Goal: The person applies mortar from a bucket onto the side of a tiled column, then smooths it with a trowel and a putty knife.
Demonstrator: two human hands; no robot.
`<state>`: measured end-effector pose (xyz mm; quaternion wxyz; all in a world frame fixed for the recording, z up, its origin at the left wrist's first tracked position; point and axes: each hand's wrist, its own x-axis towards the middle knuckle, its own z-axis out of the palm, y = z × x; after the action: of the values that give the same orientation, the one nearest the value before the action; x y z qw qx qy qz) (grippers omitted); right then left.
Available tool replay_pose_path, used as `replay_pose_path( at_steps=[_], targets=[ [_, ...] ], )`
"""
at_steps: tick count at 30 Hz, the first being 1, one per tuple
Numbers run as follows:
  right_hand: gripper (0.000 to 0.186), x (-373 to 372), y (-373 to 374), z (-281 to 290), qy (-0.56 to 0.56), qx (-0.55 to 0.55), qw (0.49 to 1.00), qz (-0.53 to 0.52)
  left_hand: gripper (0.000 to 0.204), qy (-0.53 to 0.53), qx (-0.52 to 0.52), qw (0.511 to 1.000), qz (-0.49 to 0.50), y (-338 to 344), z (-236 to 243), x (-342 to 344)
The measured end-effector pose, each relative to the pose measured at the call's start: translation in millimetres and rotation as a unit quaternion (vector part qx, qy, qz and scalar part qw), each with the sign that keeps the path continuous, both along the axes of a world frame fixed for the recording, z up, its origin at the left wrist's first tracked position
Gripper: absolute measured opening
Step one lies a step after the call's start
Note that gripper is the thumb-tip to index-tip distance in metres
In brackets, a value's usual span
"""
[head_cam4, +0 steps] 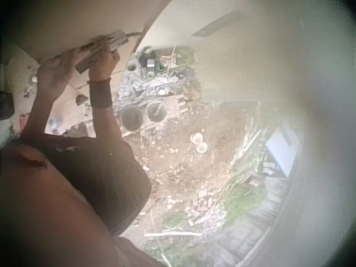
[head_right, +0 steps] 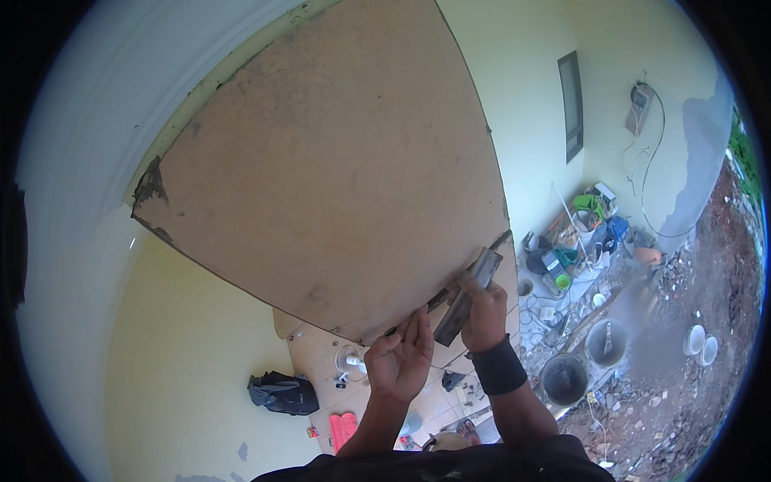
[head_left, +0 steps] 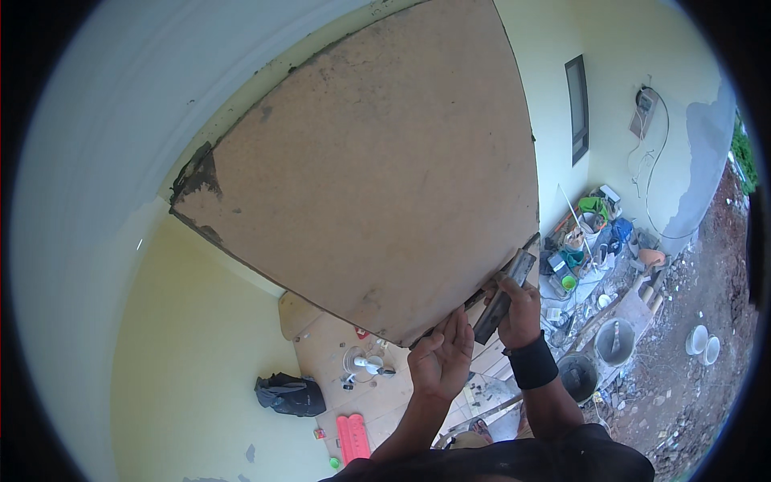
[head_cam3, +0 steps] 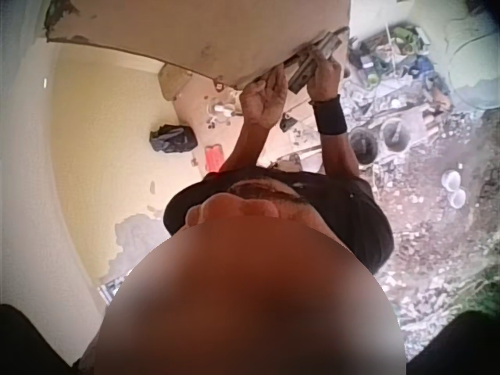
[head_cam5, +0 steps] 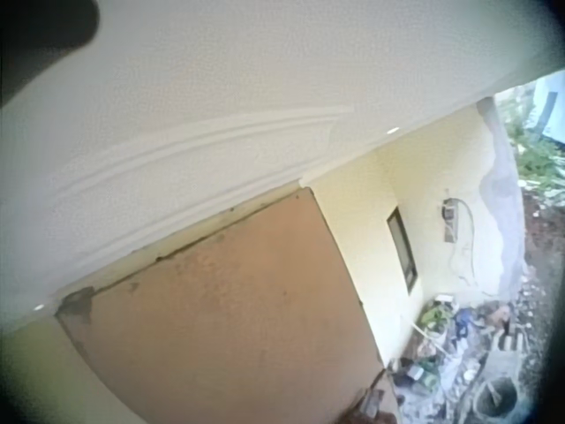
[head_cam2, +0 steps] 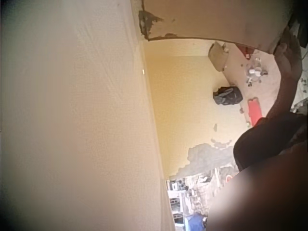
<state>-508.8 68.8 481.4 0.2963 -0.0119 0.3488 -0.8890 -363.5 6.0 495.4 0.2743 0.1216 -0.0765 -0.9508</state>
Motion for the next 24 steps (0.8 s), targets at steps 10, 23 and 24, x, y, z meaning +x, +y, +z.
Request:
replay_pose_path(
  at_steps=[10,23,24],
  targets=[
    [0.019,3.4,-3.1,7.6,0.006,-0.006,1.0,0.0,0.063,0.03,-0.007,1.0,-0.005,-4.0,2.0,0.2],
    [0.033,-1.3,20.0,-21.6,-0.084,-0.008,0.995,-0.05,0.077,0.064,0.076,0.994,-0.04,-14.2,-7.4,-0.3],
    [0.032,-3.2,21.1,-21.2,0.173,0.188,0.964,-0.08,0.078,0.051,0.072,0.995,-0.037,-15.0,-6.1,-1.0]
  ],
)
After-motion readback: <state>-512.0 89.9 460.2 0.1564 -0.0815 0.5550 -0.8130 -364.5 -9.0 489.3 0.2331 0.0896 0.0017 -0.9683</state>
